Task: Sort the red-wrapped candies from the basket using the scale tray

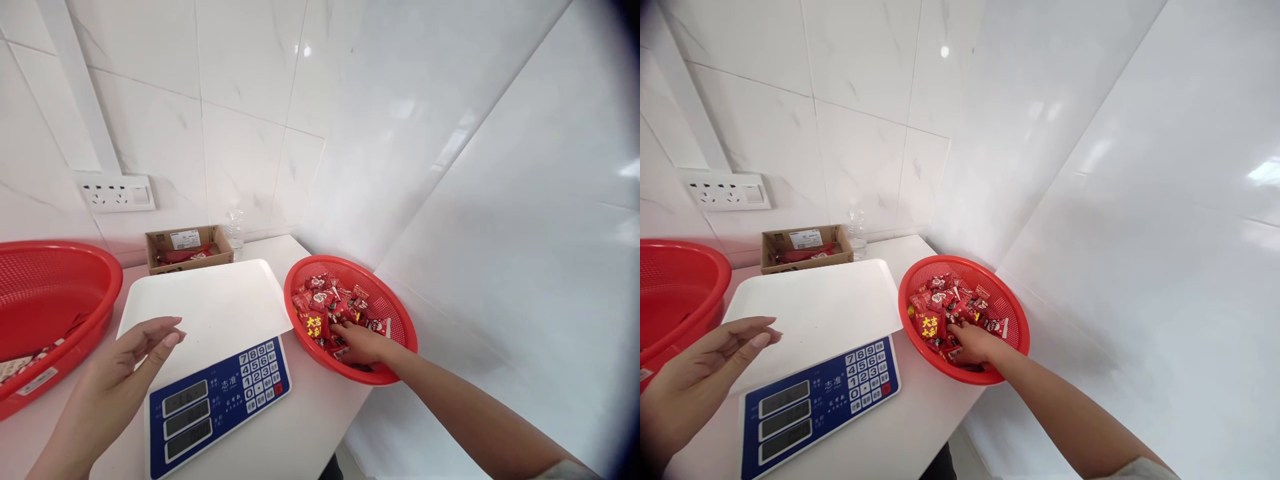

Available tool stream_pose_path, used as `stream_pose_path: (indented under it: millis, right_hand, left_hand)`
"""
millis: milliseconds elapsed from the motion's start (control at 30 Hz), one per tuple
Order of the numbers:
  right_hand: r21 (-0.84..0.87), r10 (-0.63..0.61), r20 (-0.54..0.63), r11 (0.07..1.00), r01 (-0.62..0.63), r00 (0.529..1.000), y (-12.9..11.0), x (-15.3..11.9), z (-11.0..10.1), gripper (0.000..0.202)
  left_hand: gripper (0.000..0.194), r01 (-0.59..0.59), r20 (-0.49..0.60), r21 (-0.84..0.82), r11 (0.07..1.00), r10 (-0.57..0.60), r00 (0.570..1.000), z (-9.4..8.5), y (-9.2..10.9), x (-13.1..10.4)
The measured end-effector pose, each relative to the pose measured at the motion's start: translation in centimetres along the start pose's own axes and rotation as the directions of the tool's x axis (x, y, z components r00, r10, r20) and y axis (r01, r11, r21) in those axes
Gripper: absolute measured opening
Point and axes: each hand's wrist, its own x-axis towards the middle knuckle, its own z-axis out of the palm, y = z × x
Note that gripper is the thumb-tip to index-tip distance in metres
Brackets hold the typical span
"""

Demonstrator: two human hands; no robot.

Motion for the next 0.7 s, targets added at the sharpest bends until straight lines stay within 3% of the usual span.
stream_pose_path:
  millis: [100,200,433,600,700]
  right_hand:
    - [0.075,-0.052,-0.087,0.996,0.058,0.995,0.1,0.1,-0.3,0.036]
    - [0.182,-0.092,-0.238,0.974,0.137,0.967,-0.2,0.0,-1.1,0.024]
    - [0.445,0.086,-0.589,0.865,0.234,0.803,-1.5,-1.1,-4.3,0.014]
    - [0.584,0.182,-0.700,0.704,0.406,0.691,-4.4,-2.2,-6.0,0.024]
    - [0.665,0.186,-0.711,0.490,0.563,0.678,-8.2,-3.2,-6.2,0.028]
  left_hand:
    - [0.048,0.058,0.112,-0.082,0.995,-0.049,0.993,-0.3,-0.3,-0.1]
    - [0.050,0.079,0.119,-0.084,0.993,-0.068,0.991,-0.4,0.2,-0.1]
    - [0.049,0.126,0.136,-0.062,0.990,-0.116,0.984,-0.7,1.7,-0.2]
    - [0.052,0.090,0.146,-0.118,0.989,-0.072,0.987,-0.3,1.6,-0.5]
    - [0.050,0.061,0.166,-0.214,0.975,-0.025,0.986,0.2,2.0,-1.0]
